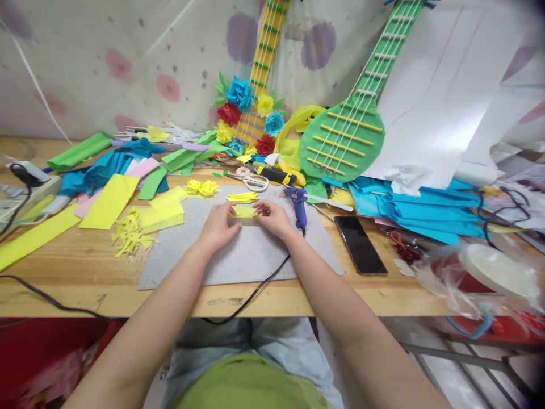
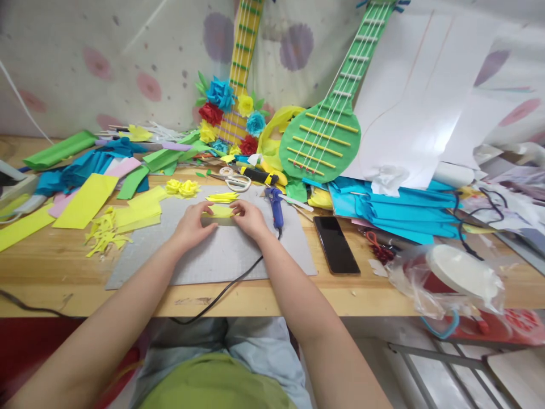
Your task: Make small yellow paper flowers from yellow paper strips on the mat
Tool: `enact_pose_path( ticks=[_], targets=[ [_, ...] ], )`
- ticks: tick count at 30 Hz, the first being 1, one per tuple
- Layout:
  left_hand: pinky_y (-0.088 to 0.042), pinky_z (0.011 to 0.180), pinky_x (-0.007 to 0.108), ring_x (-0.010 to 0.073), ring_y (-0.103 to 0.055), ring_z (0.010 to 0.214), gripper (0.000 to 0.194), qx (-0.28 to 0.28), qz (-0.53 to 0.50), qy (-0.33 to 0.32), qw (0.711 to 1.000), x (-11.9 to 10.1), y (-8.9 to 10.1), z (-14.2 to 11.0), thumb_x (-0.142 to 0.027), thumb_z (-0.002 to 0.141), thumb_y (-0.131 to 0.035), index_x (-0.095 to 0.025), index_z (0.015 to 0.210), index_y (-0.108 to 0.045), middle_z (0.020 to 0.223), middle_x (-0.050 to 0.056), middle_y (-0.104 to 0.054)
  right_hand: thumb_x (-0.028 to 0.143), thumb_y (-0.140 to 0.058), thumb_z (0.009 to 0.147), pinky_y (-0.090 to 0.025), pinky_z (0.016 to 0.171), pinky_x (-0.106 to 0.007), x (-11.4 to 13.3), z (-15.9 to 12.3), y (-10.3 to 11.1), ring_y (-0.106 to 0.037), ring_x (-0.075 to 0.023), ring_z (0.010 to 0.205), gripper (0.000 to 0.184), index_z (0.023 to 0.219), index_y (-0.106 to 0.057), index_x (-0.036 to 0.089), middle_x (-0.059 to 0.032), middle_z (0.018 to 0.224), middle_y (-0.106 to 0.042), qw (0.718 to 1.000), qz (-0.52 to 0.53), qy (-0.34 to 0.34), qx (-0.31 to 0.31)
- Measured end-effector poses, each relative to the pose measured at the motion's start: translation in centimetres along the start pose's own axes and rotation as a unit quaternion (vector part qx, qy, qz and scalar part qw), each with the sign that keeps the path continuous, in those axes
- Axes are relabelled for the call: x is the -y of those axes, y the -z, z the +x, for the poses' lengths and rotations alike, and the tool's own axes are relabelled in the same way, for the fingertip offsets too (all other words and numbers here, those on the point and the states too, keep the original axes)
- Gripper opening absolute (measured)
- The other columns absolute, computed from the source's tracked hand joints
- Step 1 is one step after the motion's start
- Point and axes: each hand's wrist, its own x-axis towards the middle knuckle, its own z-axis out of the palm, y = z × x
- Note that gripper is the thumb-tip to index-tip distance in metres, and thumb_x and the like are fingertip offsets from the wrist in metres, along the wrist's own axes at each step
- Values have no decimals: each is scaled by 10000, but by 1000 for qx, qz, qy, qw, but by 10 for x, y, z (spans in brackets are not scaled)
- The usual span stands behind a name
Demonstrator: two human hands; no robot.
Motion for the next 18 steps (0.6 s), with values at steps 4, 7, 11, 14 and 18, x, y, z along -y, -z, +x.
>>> enact_pose_path(
  ticks=[4, 7, 11, 14, 18],
  targets=[
    [-418, 873, 329, 199, -519, 973, 402, 12, -32, 85, 996, 14, 5, 3, -251, 713, -558, -229, 1113, -524, 949, 19, -639, 158, -600, 597, -452, 686, -240, -5, 1, 4, -555, -92, 669, 265, 858, -614, 194, 31, 741, -614, 998, 58, -34, 8],
    [-430, 828, 304, 175, -543, 917, 399, 17, -51, 99, 994, 17, 5, 5, -248, 716, -552, -229, 1115, -532, 934, 11, -653, 148, -598, 589, -457, 692, -236, -5, 1, 7, -566, -89, 662, 245, 831, -610, 183, 36, 708, -605, 994, 91, -48, 19],
    [-432, 779, 292, 161, -572, 826, 391, 7, -65, 110, 992, 15, 4, 6, -273, 715, -563, -226, 1103, -552, 866, 11, -664, 149, -607, 589, -458, 705, -244, -6, 2, 9, -584, -97, 670, 190, 777, -613, 176, 32, 682, -614, 994, 92, -50, 30],
    [-434, 711, 275, 151, -587, 762, 408, -4, -70, 140, 988, 12, 4, 6, -318, 705, -584, -232, 1102, -550, 821, 1, -656, 127, -608, 588, -459, 717, -248, -8, 2, 11, -589, -98, 683, 195, 776, -616, 176, 27, 695, -625, 997, 56, -50, 21],
    [-430, 677, 263, 149, -596, 751, 414, 7, -60, 142, 988, 8, 5, 5, -338, 703, -590, -240, 1102, -544, 834, -2, -659, 143, -607, 613, -461, 703, -246, -9, 2, 11, -585, -99, 691, 183, 791, -621, 179, 18, 733, -637, 999, 25, -42, 17]
  ],
)
